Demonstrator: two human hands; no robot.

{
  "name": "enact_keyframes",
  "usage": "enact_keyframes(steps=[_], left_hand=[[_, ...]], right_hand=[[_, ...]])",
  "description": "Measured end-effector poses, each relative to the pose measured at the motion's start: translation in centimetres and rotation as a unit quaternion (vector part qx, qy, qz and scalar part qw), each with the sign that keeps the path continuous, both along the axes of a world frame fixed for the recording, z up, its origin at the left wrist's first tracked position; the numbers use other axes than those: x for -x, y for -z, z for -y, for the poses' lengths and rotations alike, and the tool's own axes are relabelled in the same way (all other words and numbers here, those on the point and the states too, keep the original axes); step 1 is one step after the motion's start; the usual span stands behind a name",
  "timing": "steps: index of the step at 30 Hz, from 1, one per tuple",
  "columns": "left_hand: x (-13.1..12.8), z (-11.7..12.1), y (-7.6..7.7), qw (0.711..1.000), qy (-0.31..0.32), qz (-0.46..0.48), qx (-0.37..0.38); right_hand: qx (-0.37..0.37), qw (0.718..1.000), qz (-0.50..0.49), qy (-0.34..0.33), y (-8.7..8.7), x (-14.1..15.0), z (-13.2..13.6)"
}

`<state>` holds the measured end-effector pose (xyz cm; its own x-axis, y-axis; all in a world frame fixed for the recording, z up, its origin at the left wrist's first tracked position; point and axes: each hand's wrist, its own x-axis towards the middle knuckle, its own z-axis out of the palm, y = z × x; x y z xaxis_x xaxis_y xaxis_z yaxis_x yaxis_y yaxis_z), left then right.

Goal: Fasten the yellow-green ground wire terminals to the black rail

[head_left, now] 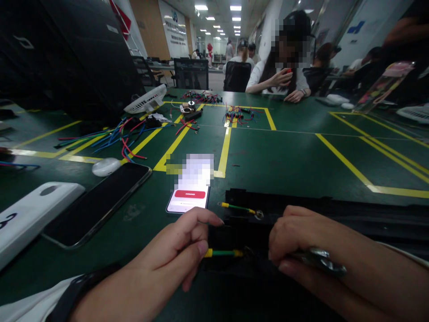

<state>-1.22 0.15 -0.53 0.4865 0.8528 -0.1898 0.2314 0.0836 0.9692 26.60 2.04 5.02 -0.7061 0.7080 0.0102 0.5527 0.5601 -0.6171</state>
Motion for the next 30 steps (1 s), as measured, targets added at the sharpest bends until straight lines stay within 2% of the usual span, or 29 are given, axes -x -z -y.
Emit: enact_keyframes(steps=[7,11,20,30], left_hand=[[0.2,0.0,0.8,1.000,-0.017,0.024,0.008],[0.1,-0.1,0.6,0.999,-0.007,0.032,0.010],[-0.2,-0.3,-0.5,0.999,0.006,0.025,0.023],[-0.2,-0.3,-0.8,1.000,0.003,0.007,0.021]], right_hand=[[-0.011,0.997,-0.073,0.015,-0.1,-0.2,0.0],[-0.016,0.994,-0.106,0.023,0.2,-0.3,-0.1],[-0.071,0.993,-0.092,0.009,0.8,-0.4,0.1],[-0.041,0.998,-0.042,0.011,0.0,0.2,-0.1]])
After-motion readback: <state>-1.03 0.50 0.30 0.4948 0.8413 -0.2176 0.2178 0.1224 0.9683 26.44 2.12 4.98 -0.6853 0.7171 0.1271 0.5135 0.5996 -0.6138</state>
